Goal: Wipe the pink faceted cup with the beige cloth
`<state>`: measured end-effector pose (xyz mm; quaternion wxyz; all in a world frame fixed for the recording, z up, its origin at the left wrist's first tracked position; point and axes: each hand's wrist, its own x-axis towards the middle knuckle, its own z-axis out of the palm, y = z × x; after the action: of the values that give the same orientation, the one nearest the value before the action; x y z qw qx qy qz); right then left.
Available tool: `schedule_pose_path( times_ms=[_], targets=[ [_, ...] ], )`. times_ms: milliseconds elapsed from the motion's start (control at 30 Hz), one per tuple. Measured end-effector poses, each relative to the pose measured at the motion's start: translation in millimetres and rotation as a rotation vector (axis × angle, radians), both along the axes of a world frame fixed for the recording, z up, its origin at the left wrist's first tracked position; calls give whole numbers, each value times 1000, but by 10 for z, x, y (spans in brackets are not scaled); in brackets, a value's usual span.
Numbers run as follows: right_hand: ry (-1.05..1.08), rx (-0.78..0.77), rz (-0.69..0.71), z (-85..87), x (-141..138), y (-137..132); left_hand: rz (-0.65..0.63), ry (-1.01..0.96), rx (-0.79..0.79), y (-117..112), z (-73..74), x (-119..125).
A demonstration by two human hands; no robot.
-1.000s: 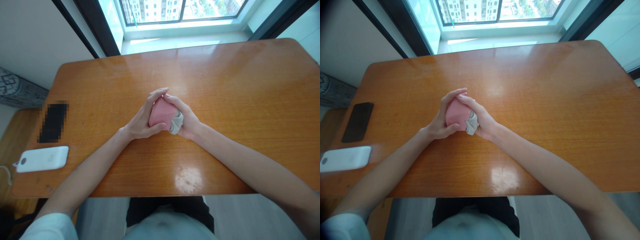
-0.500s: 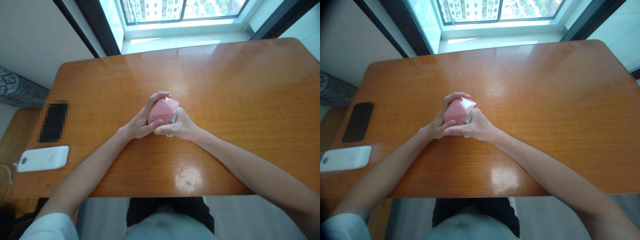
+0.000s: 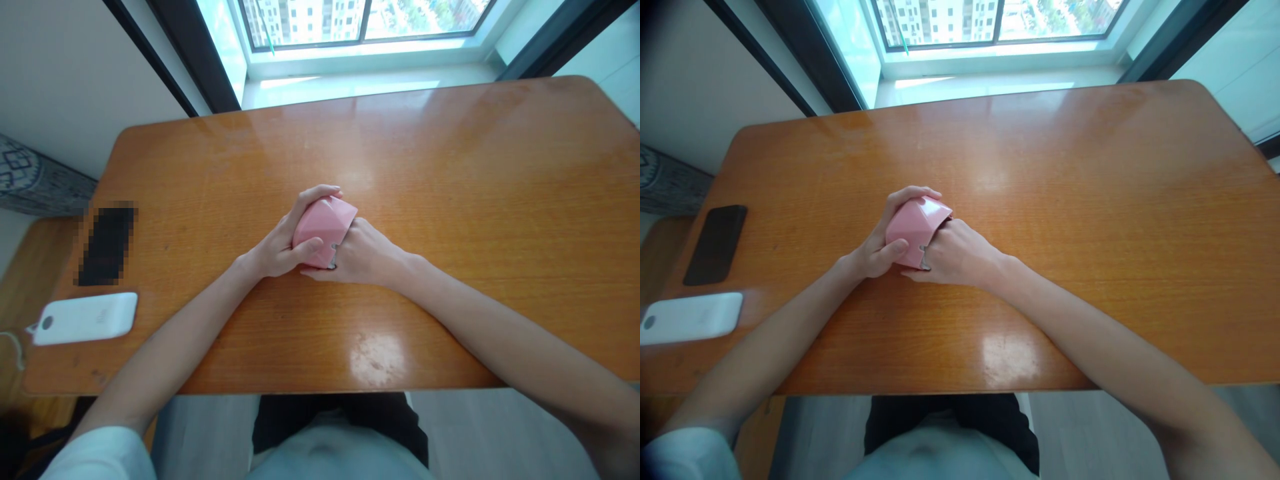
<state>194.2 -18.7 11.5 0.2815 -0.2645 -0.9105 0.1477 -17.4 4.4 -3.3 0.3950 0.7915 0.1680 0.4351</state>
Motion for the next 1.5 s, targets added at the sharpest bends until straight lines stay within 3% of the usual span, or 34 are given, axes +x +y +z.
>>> schedule_pose_path(
  times_ms=[133, 267, 400, 567, 733, 900, 1233, 1333, 1500],
  targets=[
    [-14, 11, -28, -5, -15, -8, 14, 12, 10, -10, 27, 6],
    [78, -122, -52, 33, -58, -30, 65, 46, 27, -29, 78, 15],
    [311, -427, -23, 177, -118, -68, 117, -2, 101, -17, 75, 34],
    [576, -959, 32, 320, -161, -115, 162, -28, 159, -1, 47, 51],
    [780, -1203, -67, 359, -176, -74, 164, 4, 154, -21, 77, 34],
    [969, -1506, -70, 382, -182, -5, 154, 44, 164, -24, 95, 28],
    [999, -1464, -27, 295, -195, -35, 157, -20, 183, -3, 20, 61],
    [910, -1320, -30, 246, -153, -23, 179, -3, 138, -4, -5, 56],
    [561, -1016, -27, 273, -93, -72, 120, -29, 46, 2, -25, 38]
  ],
)
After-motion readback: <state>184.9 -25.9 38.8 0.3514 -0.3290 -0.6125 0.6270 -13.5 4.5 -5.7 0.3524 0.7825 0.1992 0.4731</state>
